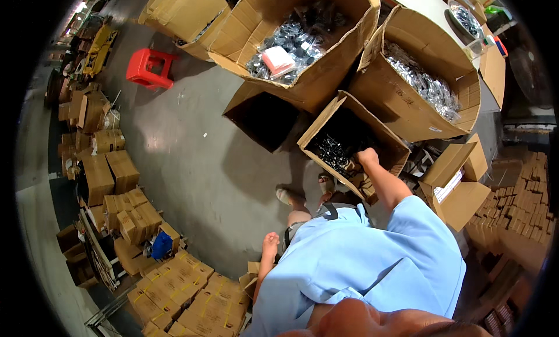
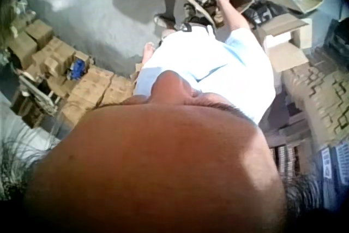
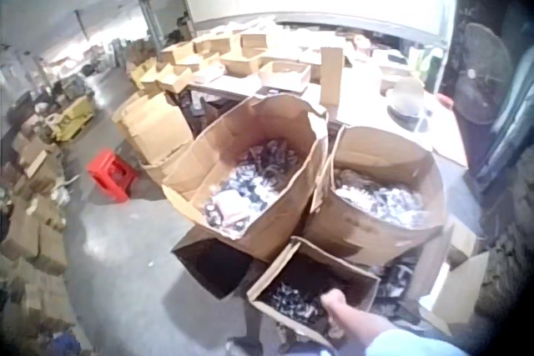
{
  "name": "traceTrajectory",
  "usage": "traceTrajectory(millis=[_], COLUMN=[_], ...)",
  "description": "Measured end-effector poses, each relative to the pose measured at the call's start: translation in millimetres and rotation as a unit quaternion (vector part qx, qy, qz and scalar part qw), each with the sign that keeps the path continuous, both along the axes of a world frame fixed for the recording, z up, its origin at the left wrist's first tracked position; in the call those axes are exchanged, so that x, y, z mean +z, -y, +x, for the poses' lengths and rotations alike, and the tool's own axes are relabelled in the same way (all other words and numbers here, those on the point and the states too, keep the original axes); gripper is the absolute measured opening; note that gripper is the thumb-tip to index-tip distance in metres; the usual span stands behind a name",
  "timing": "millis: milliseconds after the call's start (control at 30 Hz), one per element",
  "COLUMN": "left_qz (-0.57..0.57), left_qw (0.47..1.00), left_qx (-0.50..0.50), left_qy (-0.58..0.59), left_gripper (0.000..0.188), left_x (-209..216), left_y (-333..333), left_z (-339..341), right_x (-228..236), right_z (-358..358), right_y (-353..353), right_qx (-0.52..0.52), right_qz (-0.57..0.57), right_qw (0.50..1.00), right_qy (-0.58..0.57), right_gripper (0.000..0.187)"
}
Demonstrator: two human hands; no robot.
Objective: The person places metal brackets and hardware into a cardboard box and uses a tape dispenser to seal the box.
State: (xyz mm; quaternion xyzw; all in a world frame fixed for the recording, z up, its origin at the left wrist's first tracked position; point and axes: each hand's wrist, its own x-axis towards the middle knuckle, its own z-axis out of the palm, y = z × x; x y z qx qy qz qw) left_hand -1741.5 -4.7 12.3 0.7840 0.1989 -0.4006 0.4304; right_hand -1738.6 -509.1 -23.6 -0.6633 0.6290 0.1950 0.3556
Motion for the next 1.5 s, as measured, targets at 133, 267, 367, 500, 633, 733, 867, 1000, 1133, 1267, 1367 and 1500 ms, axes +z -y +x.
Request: traceTrajectory(millis=[133, 267, 367, 500, 633, 733, 867, 1000, 1133, 1267, 1367, 1500], left_qz=[0.006, -0.001, 0.003, 0.047, 0.033, 0.012, 0.048, 0.038, 0.048, -0.132, -0.052, 0.001], left_qw=[1.000, 0.998, 0.993, 0.982, 0.989, 0.991, 0.964, 0.940, 0.889, 0.809, 0.864, 0.891], left_qx=[-0.025, -0.065, -0.117, -0.184, -0.146, -0.133, -0.261, -0.337, -0.448, -0.531, -0.473, -0.449], left_qy=[-0.007, 0.011, 0.023, 0.012, -0.016, 0.000, 0.031, 0.017, 0.075, 0.214, 0.163, 0.073], left_gripper=[0.024, 0.023, 0.021, 0.019, 0.019, 0.024, 0.032, 0.030, 0.028, 0.024, 0.023, 0.022], left_x=[8, 7, -3, -12, -23, -40, -61, -81, -116, -208, -226, -300], left_y=[4, -9, -27, -46, -54, -47, -21, 29, 104, 232, 211, 251], left_z=[31, 61, 89, 137, 203, 252, 309, 351, 385, 397, 434, 442], right_x=[-22, -36, -21, -4, -21, -37, -75, -84, -116, -143, -102, -14], right_z=[10, 5, -6, 2, 27, 58, 62, 54, 31, -91, 21, 25], right_y=[-10, -27, -36, -33, -25, -22, -17, -19, -9, 18, -37, -29], right_qx=[0.092, 0.067, 0.072, -0.115, -0.184, -0.192, -0.184, -0.120, -0.048, -0.039, -0.195, 0.010], right_qz=[0.000, -0.020, -0.104, -0.015, -0.139, -0.071, -0.098, -0.110, -0.122, -0.252, -0.212, -0.319], right_qw=[0.996, 0.997, 0.982, 0.970, 0.969, 0.979, 0.977, 0.986, 0.990, 0.967, 0.952, 0.946], right_qy=[-0.017, 0.023, 0.141, 0.214, 0.087, -0.018, -0.051, -0.042, -0.044, 0.025, 0.106, 0.050], right_gripper=[0.031, 0.030, 0.025, 0.031, 0.043, 0.045, 0.046, 0.048, 0.051, 0.049, 0.028, 0.032])
